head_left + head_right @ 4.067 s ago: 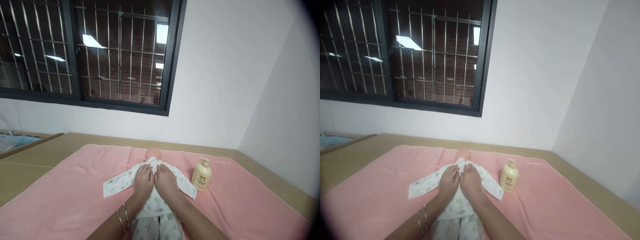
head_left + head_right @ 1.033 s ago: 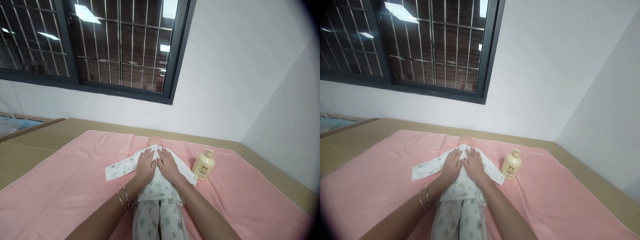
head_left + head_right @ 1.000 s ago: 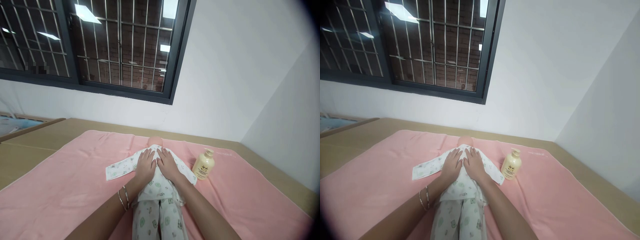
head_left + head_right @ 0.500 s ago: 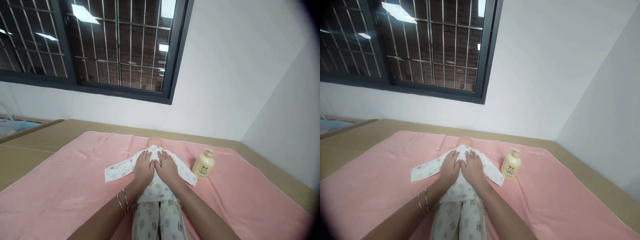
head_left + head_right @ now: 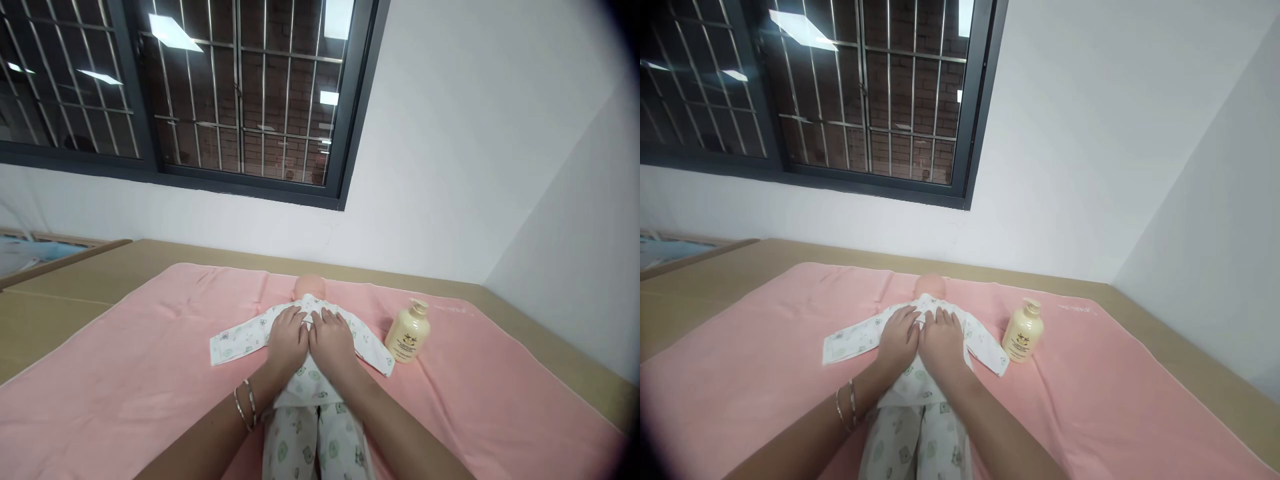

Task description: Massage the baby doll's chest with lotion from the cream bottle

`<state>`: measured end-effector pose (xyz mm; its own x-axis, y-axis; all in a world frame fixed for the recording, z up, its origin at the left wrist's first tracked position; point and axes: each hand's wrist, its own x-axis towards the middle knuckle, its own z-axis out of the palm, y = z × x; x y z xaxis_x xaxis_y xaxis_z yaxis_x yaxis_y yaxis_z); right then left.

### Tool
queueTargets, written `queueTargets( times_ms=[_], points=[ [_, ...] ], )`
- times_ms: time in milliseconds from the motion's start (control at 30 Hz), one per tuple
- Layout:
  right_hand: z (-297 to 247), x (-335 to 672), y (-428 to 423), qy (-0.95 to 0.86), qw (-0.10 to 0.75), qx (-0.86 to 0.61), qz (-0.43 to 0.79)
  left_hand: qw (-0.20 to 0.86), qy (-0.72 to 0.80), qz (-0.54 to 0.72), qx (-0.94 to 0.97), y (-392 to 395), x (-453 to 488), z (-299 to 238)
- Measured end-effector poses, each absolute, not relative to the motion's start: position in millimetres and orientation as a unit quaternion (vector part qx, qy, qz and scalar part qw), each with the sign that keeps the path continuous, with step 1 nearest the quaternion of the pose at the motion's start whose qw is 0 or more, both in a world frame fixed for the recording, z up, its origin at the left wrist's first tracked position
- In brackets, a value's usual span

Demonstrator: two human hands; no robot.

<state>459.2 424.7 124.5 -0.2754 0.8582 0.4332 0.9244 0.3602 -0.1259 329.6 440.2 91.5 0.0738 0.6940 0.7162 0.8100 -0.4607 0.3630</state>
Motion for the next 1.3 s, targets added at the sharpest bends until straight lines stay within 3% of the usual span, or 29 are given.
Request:
queueTargets(
  times_ms=[333, 667, 1300],
  points=[
    [118, 477, 453, -0.806, 0.241, -0.541, 0.025, 0.066, -0.571, -0.394, -0.718, 447, 334, 86],
    [114, 468, 436, -0.807, 0.288, -0.514, -0.033, 0.093, -0.482, -0.454, -0.744, 444, 329, 90],
    [113, 469, 439, -0.768, 0.289, -0.570, 0.026, 0.019, -0.554, -0.434, -0.710, 448, 332, 84]
  ],
)
